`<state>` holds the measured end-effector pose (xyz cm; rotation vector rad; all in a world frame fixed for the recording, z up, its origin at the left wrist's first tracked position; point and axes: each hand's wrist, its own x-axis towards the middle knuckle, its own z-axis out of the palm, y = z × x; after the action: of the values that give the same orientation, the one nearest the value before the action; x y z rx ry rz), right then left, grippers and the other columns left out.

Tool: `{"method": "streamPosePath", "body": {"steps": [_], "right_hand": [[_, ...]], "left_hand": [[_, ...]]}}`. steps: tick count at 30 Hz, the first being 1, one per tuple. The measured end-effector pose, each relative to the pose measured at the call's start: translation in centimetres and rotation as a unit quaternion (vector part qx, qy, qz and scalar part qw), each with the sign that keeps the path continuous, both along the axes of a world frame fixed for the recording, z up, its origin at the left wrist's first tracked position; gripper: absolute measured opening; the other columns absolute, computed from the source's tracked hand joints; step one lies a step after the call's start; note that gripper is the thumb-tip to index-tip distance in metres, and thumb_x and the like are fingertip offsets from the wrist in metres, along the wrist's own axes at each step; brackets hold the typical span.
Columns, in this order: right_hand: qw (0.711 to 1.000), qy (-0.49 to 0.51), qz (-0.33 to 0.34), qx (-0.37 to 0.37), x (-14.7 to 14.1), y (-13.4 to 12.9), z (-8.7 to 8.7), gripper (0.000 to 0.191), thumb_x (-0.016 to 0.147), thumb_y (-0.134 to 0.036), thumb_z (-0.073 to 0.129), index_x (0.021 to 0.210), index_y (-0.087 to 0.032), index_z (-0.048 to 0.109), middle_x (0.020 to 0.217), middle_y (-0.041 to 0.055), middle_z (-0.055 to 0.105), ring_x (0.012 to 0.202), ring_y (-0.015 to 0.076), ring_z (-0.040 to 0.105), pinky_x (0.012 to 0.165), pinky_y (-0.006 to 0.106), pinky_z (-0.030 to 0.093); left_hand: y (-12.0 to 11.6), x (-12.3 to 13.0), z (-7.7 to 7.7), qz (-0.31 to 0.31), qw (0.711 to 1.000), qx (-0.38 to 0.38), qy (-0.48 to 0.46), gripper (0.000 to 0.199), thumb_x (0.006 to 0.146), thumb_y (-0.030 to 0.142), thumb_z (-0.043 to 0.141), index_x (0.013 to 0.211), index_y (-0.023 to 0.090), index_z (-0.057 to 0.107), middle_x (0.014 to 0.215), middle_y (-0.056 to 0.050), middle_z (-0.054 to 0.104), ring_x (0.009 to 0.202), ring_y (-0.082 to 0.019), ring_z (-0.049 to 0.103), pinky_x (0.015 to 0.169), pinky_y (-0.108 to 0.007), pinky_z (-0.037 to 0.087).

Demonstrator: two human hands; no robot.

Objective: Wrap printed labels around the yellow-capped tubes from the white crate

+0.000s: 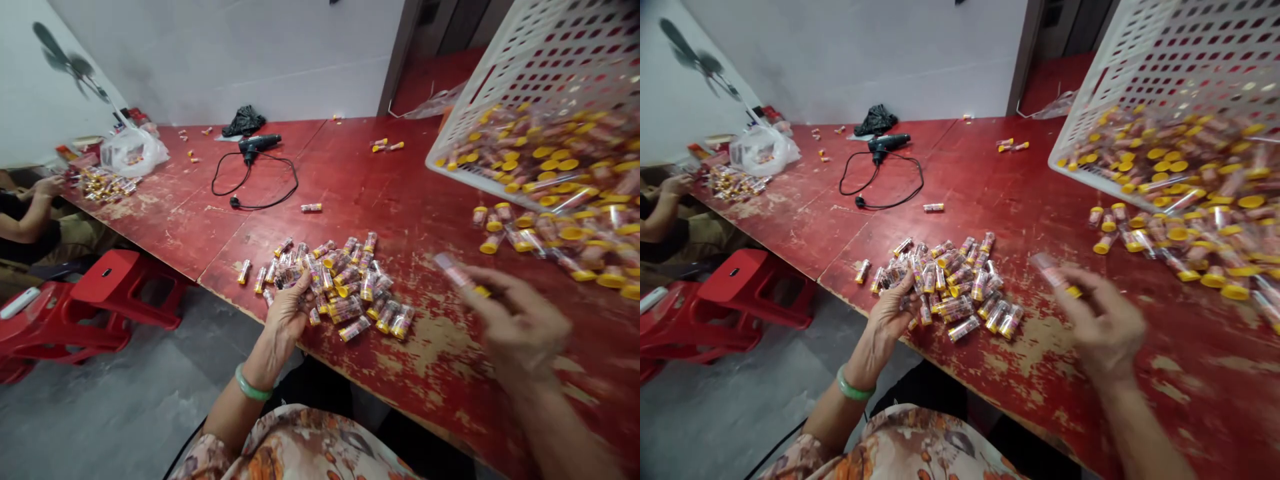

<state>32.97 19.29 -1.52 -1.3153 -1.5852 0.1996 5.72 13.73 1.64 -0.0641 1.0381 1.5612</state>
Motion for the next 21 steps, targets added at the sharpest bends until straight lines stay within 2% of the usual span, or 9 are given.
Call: {"method": "streamPosePath", "body": {"steps": [2, 3, 5, 6, 9, 14, 18, 21], "right_hand": [[0.986, -0.014, 0.152, 0.064, -3.8, -4.8, 1.5, 0.031, 0.083, -0.018, 0.061, 0.113, -0.026, 0.063, 0.098, 0.0060, 0.069, 0.084, 0.0213, 0.066, 0.073, 0.032, 0.052], [0.969, -0.026, 0.228, 0.094, -5.4, -6.4, 2.0, 0.038, 0.083, -0.014, 0.059, 0.119, -0.026, 0.059, 0.102, 0.0056, 0.068, 0.090, 0.0212, 0.066, 0.076, 0.032, 0.053], [0.936, -0.048, 0.323, 0.129, -7.9, -8.1, 2.5, 0.049, 0.082, -0.006, 0.055, 0.127, -0.024, 0.054, 0.109, 0.0069, 0.066, 0.098, 0.0212, 0.064, 0.081, 0.033, 0.054], [0.926, -0.057, 0.348, 0.136, -8.6, -8.3, 2.5, 0.052, 0.082, -0.004, 0.054, 0.130, -0.022, 0.052, 0.112, 0.0081, 0.065, 0.101, 0.0214, 0.063, 0.084, 0.034, 0.054], [0.919, -0.083, 0.358, 0.143, -9.6, -7.7, 2.0, 0.056, 0.082, -0.001, 0.053, 0.135, -0.019, 0.048, 0.116, 0.0110, 0.062, 0.107, 0.0222, 0.060, 0.089, 0.037, 0.052], [0.913, -0.170, 0.321, 0.188, -10.1, -7.5, 1.5, 0.062, 0.081, -0.003, 0.053, 0.140, -0.016, 0.042, 0.121, 0.0170, 0.058, 0.109, 0.0264, 0.059, 0.088, 0.042, 0.052], [0.905, -0.221, 0.288, 0.220, -10.9, -8.3, 1.5, 0.061, 0.082, -0.005, 0.049, 0.142, -0.013, 0.039, 0.118, 0.0194, 0.060, 0.105, 0.0277, 0.061, 0.081, 0.041, 0.055], [0.903, -0.223, 0.279, 0.238, -11.5, -8.9, 1.5, 0.061, 0.082, -0.005, 0.051, 0.142, -0.011, 0.039, 0.115, 0.0194, 0.062, 0.103, 0.0276, 0.062, 0.080, 0.041, 0.055]], "left_hand": [[-0.2, 0.4, -0.2, -0.004, 1.000, 0.003, -0.018, 0.027, 0.056, 0.012, 0.085, 0.065, 0.013, 0.060, 0.056, 0.005, 0.056, 0.040, -0.002, 0.043, 0.037, -0.013, 0.034], [-0.4, 0.6, -0.4, -0.009, 1.000, 0.009, -0.023, 0.027, 0.055, 0.013, 0.085, 0.065, 0.013, 0.060, 0.056, 0.005, 0.056, 0.041, -0.002, 0.043, 0.037, -0.014, 0.034], [-0.8, 0.8, -0.5, -0.026, 0.999, 0.023, -0.029, 0.027, 0.055, 0.017, 0.086, 0.067, 0.014, 0.061, 0.057, 0.004, 0.056, 0.042, -0.003, 0.045, 0.039, -0.014, 0.036], [-1.1, 0.8, -0.5, -0.038, 0.998, 0.029, -0.034, 0.027, 0.056, 0.019, 0.086, 0.069, 0.014, 0.062, 0.059, 0.004, 0.058, 0.044, -0.003, 0.046, 0.041, -0.015, 0.038], [-1.9, 0.6, -0.5, -0.055, 0.996, 0.023, -0.067, 0.027, 0.057, 0.021, 0.085, 0.073, 0.014, 0.065, 0.065, 0.002, 0.060, 0.046, -0.003, 0.047, 0.043, -0.015, 0.040], [-3.0, -0.3, -0.3, -0.017, 0.994, 0.007, -0.103, 0.031, 0.051, 0.016, 0.088, 0.069, 0.013, 0.062, 0.061, 0.003, 0.058, 0.044, -0.003, 0.045, 0.040, -0.014, 0.037], [-3.4, -0.4, -0.1, -0.004, 0.996, 0.015, -0.093, 0.033, 0.050, 0.017, 0.089, 0.071, 0.013, 0.064, 0.061, 0.002, 0.058, 0.044, -0.004, 0.047, 0.040, -0.015, 0.039], [-3.7, -0.2, -0.1, -0.009, 0.997, 0.025, -0.073, 0.034, 0.050, 0.020, 0.089, 0.073, 0.012, 0.065, 0.061, 0.001, 0.060, 0.045, -0.005, 0.050, 0.041, -0.016, 0.041]]}}
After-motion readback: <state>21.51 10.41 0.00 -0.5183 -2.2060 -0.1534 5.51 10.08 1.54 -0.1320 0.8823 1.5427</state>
